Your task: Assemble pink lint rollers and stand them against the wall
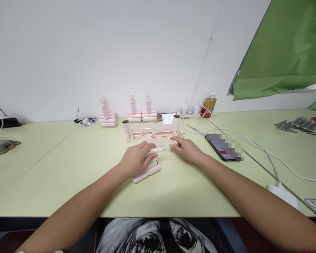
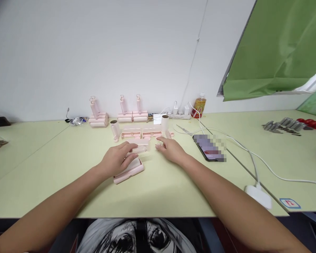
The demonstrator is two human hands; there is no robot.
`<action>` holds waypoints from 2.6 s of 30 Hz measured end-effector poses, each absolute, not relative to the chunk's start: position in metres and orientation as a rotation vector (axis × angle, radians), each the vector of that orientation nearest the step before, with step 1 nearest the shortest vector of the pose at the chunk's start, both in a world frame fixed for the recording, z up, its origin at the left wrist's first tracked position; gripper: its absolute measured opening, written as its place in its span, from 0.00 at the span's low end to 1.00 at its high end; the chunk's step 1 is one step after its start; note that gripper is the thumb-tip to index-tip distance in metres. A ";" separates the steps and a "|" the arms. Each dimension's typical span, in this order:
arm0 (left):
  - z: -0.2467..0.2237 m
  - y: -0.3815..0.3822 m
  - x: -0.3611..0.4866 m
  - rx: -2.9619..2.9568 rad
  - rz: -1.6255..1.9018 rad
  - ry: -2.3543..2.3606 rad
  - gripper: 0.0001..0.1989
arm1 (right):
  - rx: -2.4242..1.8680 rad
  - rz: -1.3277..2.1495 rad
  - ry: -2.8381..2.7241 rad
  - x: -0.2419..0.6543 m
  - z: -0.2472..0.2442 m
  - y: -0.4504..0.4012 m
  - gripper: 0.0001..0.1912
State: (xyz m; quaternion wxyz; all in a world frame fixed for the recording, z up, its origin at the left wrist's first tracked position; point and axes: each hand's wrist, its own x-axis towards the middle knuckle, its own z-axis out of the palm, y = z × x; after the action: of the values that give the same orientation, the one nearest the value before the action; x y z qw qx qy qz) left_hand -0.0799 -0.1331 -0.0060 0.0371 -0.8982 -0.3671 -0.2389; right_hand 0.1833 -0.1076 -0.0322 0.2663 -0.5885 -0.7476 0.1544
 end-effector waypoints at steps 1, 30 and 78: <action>-0.007 -0.132 -0.080 -2.764 -0.737 -1.145 0.15 | -1.605 0.404 -2.022 0.183 -0.035 -0.105 0.15; -0.006 -0.132 -0.082 -2.894 -0.824 -1.019 0.15 | -0.903 1.256 -1.715 0.160 -0.018 -0.140 0.20; -0.005 -0.133 -0.083 -2.921 -0.502 -0.944 0.19 | -0.917 1.276 -2.022 0.157 -0.019 -0.148 0.25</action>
State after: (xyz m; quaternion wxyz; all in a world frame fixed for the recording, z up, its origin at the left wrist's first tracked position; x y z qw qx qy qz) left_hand -0.0832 -0.1329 -0.0048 0.0154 -0.9390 -0.3033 -0.1614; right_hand 0.1575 -0.1482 -0.0188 0.2863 -0.3429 -0.7567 0.4773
